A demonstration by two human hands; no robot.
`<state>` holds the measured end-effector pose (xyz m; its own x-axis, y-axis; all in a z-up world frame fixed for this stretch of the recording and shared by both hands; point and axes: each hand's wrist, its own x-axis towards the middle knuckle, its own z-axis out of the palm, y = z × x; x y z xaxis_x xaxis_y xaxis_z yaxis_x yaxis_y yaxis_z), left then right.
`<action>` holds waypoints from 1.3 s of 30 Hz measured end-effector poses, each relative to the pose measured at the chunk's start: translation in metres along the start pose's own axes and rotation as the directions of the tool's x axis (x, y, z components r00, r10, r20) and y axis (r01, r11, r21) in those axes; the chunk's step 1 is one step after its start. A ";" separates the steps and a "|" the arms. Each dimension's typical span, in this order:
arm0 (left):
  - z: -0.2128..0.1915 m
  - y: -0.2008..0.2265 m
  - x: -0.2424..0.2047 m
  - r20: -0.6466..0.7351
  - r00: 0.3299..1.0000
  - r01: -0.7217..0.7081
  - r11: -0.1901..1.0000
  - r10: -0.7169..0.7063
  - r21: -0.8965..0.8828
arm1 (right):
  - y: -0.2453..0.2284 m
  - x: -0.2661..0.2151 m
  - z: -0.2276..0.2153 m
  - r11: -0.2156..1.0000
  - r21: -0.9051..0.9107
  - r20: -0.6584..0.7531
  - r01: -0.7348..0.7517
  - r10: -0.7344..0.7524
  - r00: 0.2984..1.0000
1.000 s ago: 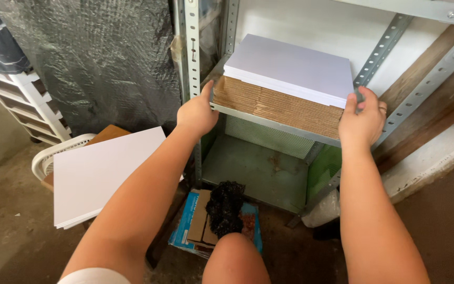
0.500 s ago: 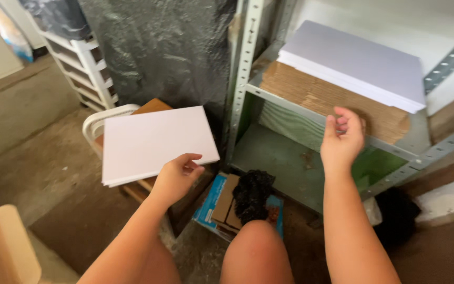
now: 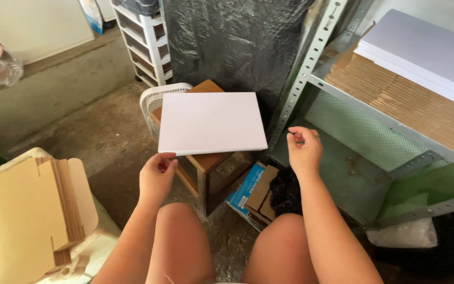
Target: The person repeatedly picks up white paper sheets from a small stool and places them onto a stack on a metal shelf. The person handles the sheets one at a time, aligning them before placing them on the shelf.
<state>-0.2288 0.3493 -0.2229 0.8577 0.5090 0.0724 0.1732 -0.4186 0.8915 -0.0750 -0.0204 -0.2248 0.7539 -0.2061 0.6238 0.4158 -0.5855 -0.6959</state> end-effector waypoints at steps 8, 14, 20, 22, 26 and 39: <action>0.011 -0.044 0.025 -0.210 0.976 -0.059 0.998 0.056 -0.011 | -0.006 -0.043 0.041 0.967 -0.151 0.176 -0.206 0.232 0.957; 0.026 -0.060 0.059 -0.294 0.953 -0.079 0.997 0.070 -0.018 | -0.041 -0.049 0.055 0.934 -0.236 0.285 -0.268 0.330 0.900; 0.042 -0.046 0.068 -0.252 0.967 -0.037 0.999 0.038 0.007 | -0.051 -0.047 0.072 0.918 -0.320 0.354 -0.234 0.345 0.869; 0.046 -0.046 0.071 -0.236 0.972 -0.011 0.999 0.019 0.036 | -0.038 -0.045 0.081 0.919 -0.333 0.352 -0.212 0.330 0.876; 0.041 -0.034 0.075 -0.217 0.972 0.118 0.983 -0.086 0.140 | -0.026 -0.037 0.092 0.883 -0.412 0.331 -0.226 0.376 0.865; 0.028 -0.014 0.091 -0.042 0.951 0.308 0.932 -0.306 0.193 | -0.069 -0.023 0.084 0.759 -0.517 0.325 -0.396 0.601 0.730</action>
<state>-0.1396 0.3809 -0.2413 0.7428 0.6435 -0.1850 0.5189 -0.3786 0.7664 -0.0784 0.0903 -0.2209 0.9656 -0.2479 -0.0786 -0.2453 -0.7680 -0.5916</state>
